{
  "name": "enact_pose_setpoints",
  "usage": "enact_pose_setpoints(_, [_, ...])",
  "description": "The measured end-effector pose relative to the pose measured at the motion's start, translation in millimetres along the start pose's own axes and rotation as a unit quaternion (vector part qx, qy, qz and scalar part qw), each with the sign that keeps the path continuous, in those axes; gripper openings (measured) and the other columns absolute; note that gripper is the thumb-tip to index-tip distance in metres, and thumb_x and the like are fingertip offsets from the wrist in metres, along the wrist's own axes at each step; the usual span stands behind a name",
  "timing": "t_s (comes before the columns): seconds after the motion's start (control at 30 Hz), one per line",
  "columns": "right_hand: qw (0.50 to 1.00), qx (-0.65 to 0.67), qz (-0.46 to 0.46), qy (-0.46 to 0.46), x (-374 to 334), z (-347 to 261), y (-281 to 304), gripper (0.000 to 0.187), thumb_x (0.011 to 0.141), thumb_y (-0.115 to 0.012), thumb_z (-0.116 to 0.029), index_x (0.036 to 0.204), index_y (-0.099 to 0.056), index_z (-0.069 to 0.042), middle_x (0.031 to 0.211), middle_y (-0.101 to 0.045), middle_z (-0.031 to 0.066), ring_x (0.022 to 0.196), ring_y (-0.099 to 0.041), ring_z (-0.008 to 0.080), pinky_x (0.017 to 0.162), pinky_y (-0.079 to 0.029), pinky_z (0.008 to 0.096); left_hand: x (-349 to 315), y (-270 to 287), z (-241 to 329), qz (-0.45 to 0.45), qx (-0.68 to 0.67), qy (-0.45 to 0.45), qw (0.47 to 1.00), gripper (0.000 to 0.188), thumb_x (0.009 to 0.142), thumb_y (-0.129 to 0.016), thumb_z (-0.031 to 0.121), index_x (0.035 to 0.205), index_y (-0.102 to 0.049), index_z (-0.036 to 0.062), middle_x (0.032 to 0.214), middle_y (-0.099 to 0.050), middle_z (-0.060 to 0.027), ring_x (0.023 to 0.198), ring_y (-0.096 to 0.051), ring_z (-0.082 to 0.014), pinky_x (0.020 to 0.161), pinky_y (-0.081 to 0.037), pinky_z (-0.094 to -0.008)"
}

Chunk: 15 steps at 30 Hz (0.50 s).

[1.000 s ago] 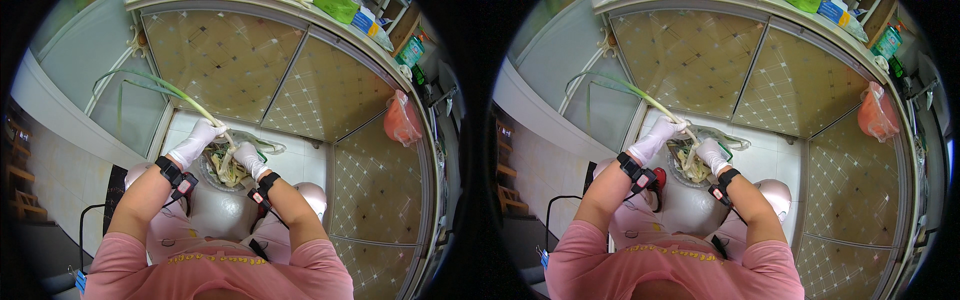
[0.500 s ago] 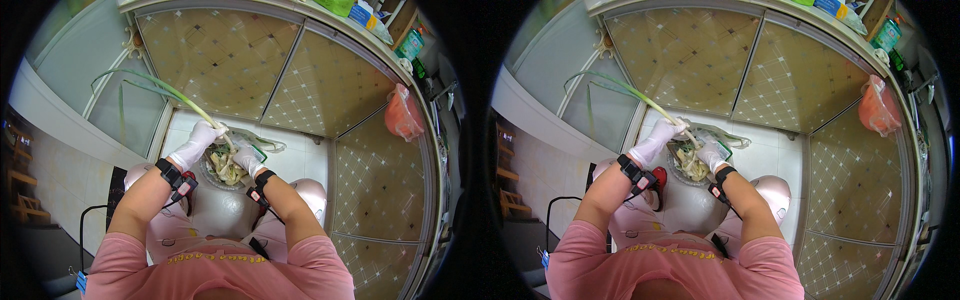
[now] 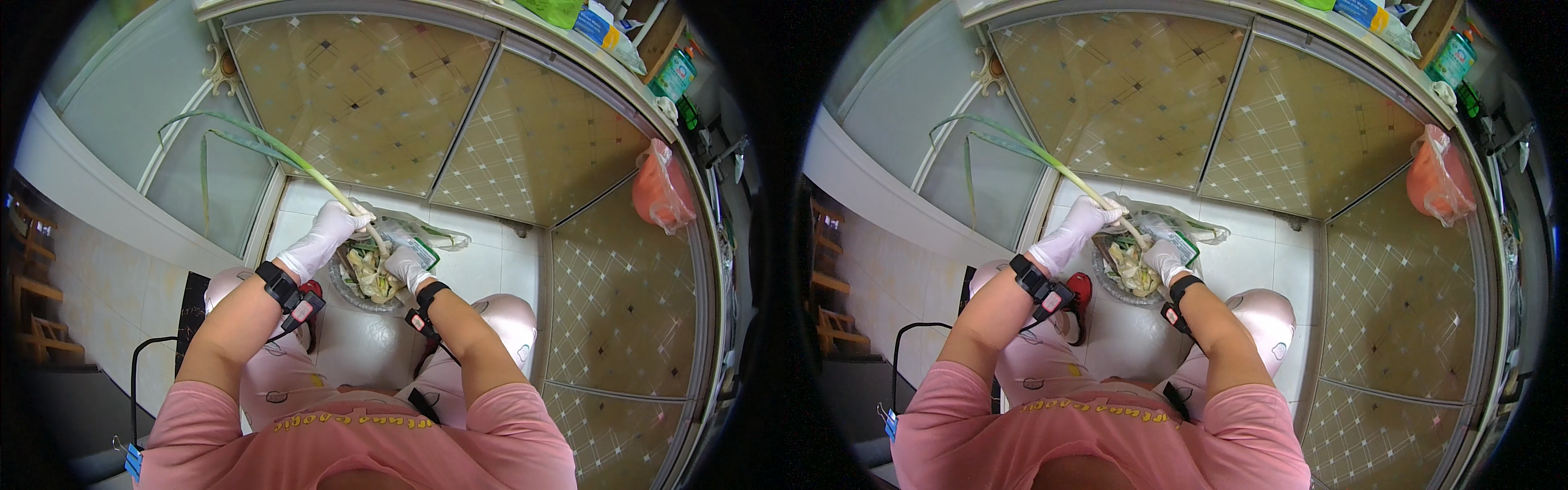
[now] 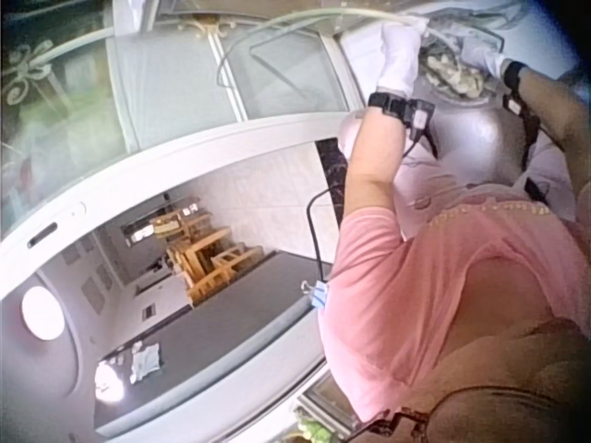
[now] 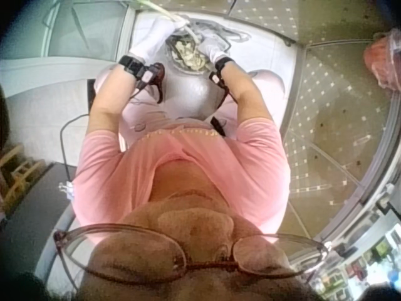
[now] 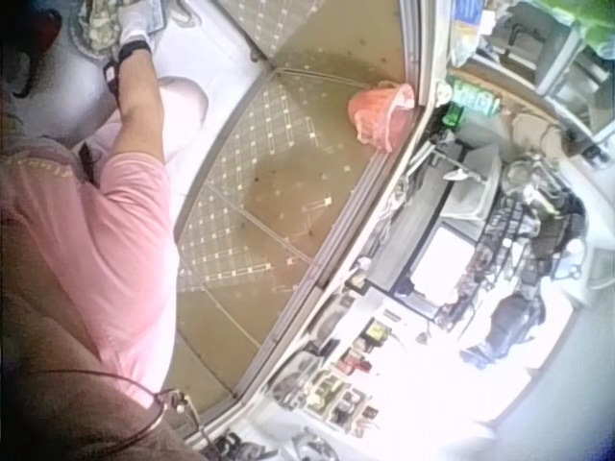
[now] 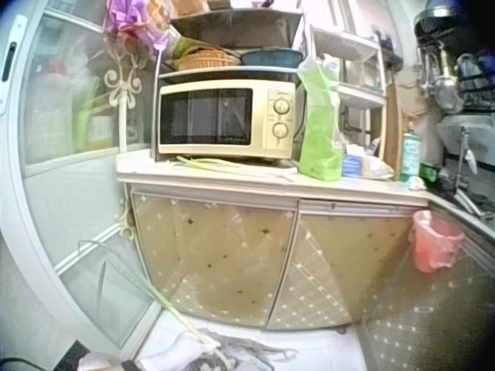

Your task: The person sits on the floor and peels the outer layers off green onions by hand, placing the discarded skins into a bowl. The cleaned onions are set aside on the counter.

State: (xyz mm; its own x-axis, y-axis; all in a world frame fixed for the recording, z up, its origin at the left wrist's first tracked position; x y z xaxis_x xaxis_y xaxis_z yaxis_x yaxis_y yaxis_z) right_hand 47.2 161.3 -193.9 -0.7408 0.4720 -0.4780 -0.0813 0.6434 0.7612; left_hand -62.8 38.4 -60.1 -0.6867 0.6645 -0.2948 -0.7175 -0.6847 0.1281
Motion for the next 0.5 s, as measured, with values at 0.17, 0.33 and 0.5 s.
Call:
enact_pose_setpoints(0.17, [0.939,0.018,0.19,0.287,-35,-40,54,0.052,0.066,-0.074,-0.025,0.111,-0.057,-0.006,0.096,-0.064,0.0148,0.08,-0.063,0.0224,0.073,-0.049,0.0315,-2,9,17,-0.036,-0.031,-0.004,0.999,0.01,0.08,-0.061,0.002,0.088,-0.066,-0.0018,0.077,-0.063,-0.0057,0.068,-0.058,-0.0129,0.063,-0.047,-0.0234])
enact_pose_setpoints(0.33, [0.983,-0.101,-0.125,0.086,-29,-38,77,0.057,0.057,-0.078,-0.031,0.108,-0.061,-0.01,0.096,-0.064,0.0123,0.089,-0.061,0.0266,0.077,-0.048,0.0326,1,14,21,-0.045,-0.036,0.004,0.998,0.01,0.079,-0.06,0.0,0.088,-0.064,-0.0022,0.079,-0.063,-0.0074,0.069,-0.059,-0.0135,0.063,-0.048,-0.0228])
enact_pose_setpoints(0.5, [0.972,0.036,0.002,0.231,-46,-60,92,0.033,0.065,-0.073,-0.018,0.096,-0.065,-0.009,0.085,-0.065,0.012,0.079,-0.062,0.0259,0.073,-0.048,0.0329,0,11,24,-0.032,-0.058,0.016,0.998,0.008,0.079,-0.06,-0.001,0.087,-0.062,-0.0028,0.078,-0.063,-0.0089,0.07,-0.06,-0.015,0.062,-0.049,-0.0227])
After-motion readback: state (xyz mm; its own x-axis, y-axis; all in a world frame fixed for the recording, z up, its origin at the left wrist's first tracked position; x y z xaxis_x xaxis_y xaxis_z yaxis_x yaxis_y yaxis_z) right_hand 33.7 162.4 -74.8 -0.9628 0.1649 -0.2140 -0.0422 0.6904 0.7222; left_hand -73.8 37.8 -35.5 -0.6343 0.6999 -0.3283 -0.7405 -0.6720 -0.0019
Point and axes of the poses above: each hand's wrist, its own x-axis towards the middle knuckle, its own y-axis out of the back of the hand, z = x × y, the point moved 6 cm from there along x, towards the middle knuckle
